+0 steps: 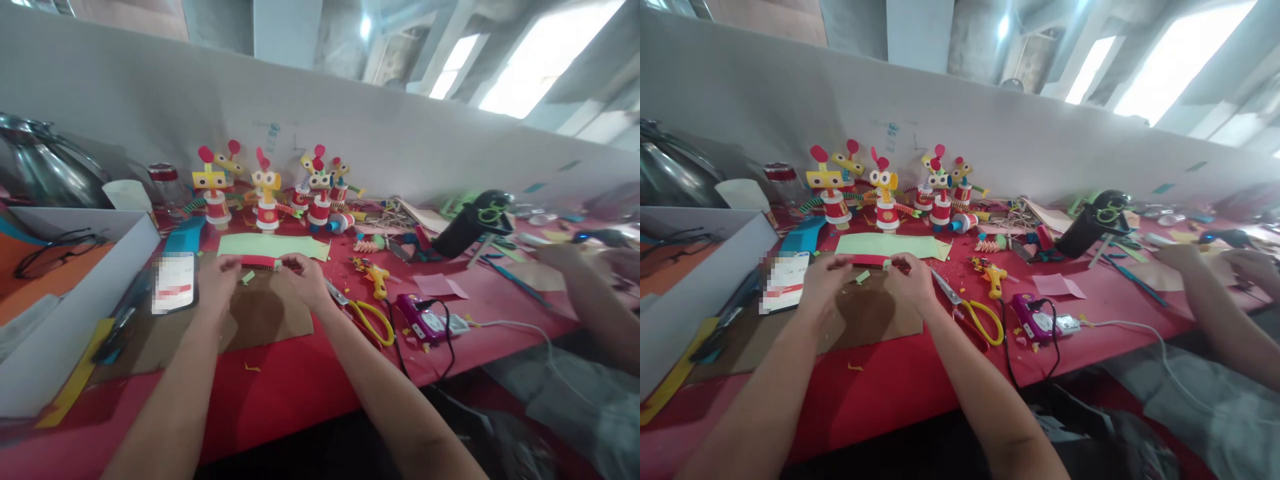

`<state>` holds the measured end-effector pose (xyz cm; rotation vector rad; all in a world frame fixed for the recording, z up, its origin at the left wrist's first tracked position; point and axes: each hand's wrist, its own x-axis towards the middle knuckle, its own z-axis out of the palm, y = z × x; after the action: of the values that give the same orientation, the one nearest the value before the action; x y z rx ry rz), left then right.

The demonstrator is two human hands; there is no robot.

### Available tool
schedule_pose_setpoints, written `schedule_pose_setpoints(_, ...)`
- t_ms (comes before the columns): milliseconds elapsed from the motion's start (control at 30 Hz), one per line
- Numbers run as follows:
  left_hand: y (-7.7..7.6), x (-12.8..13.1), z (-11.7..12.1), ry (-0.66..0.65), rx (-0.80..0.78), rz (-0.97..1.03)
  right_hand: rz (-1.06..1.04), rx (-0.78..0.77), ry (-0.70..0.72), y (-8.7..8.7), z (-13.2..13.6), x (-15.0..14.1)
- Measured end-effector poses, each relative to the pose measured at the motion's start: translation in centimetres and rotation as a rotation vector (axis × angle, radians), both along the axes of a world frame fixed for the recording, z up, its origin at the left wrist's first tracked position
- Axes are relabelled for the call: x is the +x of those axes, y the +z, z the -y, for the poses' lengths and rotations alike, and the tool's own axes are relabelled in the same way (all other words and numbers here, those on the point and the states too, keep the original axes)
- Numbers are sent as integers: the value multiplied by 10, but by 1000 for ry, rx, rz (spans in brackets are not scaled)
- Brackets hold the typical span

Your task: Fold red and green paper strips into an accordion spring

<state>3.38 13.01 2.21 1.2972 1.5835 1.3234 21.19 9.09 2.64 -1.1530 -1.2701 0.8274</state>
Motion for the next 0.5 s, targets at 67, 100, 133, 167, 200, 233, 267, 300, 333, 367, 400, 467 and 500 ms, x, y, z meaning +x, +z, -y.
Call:
schedule_pose_setpoints(67,-3,-1,1,-106,-33,-426,-87,-47,24,-5,3,-1)
schedule_pose_setpoints(100,-5,0,1,-118,-37,-588,-138,-80,31,-7,4,0)
schedule_pose_setpoints(133,-6,1,2,-112,-32,-698,-189,-116,36,-8,5,2)
schedule_pose_setpoints(167,-7,3,3,-105,-21,-760,-238,-149,36,-9,7,5)
schedule_pose_setpoints(200,-8,5,3,-115,-16,-774,-288,-177,37,-9,8,8)
schedule_pose_setpoints(233,-8,8,4,-140,-19,-737,-339,-200,40,-9,9,11)
schedule_pose_setpoints(267,-8,11,5,-178,-25,-645,-388,-214,46,-8,10,13)
schedule_pose_setpoints(300,-8,14,6,-227,-37,-500,-434,-222,55,-8,10,16)
schedule_pose_setpoints(333,-7,17,7,-285,-57,-317,-471,-225,63,-7,10,18)
schedule_pose_setpoints(367,-6,20,9,-347,-86,-120,-502,-225,71,-6,10,20)
schedule_pose_setpoints(400,-5,24,12,-404,-117,65,-525,-219,77,-6,10,21)
schedule_pose_setpoints(467,-2,31,18,-473,-178,324,-557,-190,83,-5,10,22)
schedule_pose_setpoints(500,0,34,21,-481,-201,389,-568,-169,86,-4,10,22)
